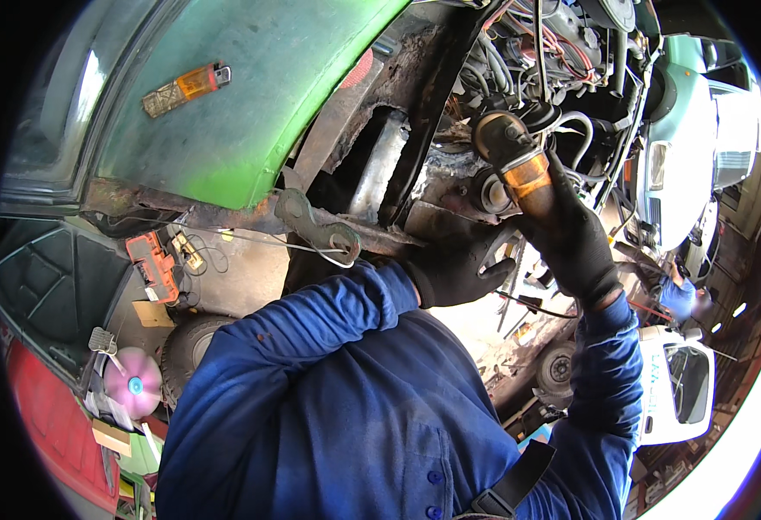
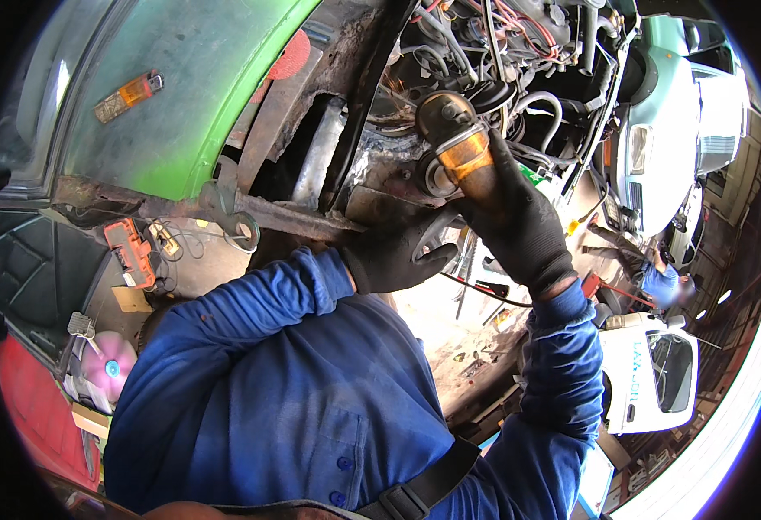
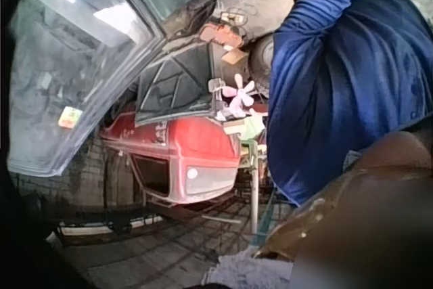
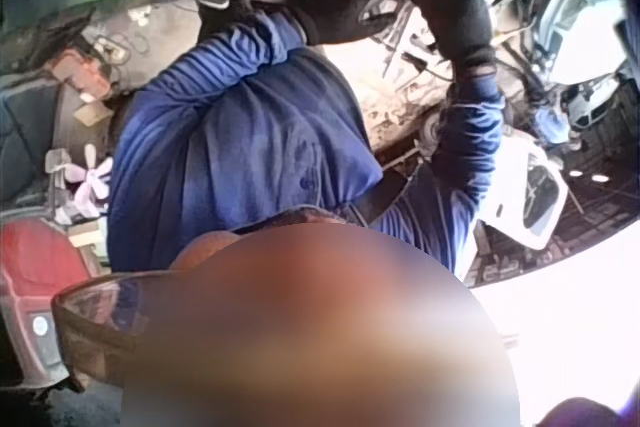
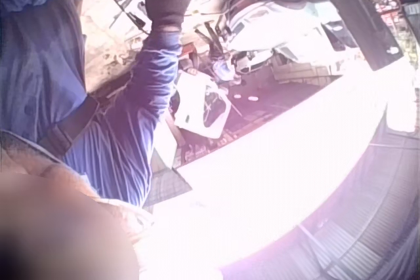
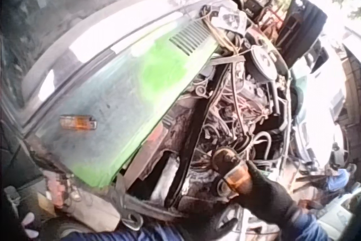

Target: The person uses an angle grinder to grind a section of the front frame of a green car. They switch grinding discs during the process and continue grinding the same area.

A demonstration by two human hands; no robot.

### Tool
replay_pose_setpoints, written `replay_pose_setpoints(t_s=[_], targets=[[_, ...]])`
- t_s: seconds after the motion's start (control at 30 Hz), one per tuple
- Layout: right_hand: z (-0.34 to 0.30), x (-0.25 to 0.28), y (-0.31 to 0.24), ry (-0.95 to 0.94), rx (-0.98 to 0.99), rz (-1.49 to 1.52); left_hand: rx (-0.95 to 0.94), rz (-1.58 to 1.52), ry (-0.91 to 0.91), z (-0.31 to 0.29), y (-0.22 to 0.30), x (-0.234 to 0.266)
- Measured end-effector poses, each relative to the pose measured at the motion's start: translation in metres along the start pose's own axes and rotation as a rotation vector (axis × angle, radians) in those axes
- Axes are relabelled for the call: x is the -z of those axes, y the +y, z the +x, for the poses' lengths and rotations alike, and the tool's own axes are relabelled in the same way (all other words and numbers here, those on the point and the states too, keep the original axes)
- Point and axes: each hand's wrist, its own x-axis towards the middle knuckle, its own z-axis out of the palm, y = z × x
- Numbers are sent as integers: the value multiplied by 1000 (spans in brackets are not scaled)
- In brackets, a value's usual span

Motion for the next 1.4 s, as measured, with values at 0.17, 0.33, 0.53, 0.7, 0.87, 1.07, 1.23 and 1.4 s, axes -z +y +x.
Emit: replay_pose_setpoints(t_s=[0.17,0.33,0.53,0.7,0.87,1.07,1.23,1.4], targets=[[3,1,8,13,179,130,75,-105,-100,0,3,5],[5,2,13,3,100,89,-43,-42,-14,-3,-3,0],[10,6,8,21,260,57,58,-154,-115,-5,1,4],[24,30,-3,-42,186,39,-60,-192,18,-2,8,9],[40,44,-22,-172,195,-97,10,-248,-92,-4,7,14],[53,54,-40,-235,176,-232,-52,-234,-40,-2,6,13],[48,49,-36,-282,103,-76,-57,-216,-33,-2,4,12],[33,42,-17,-198,152,-53,-31,-233,-57,-5,4,14]])
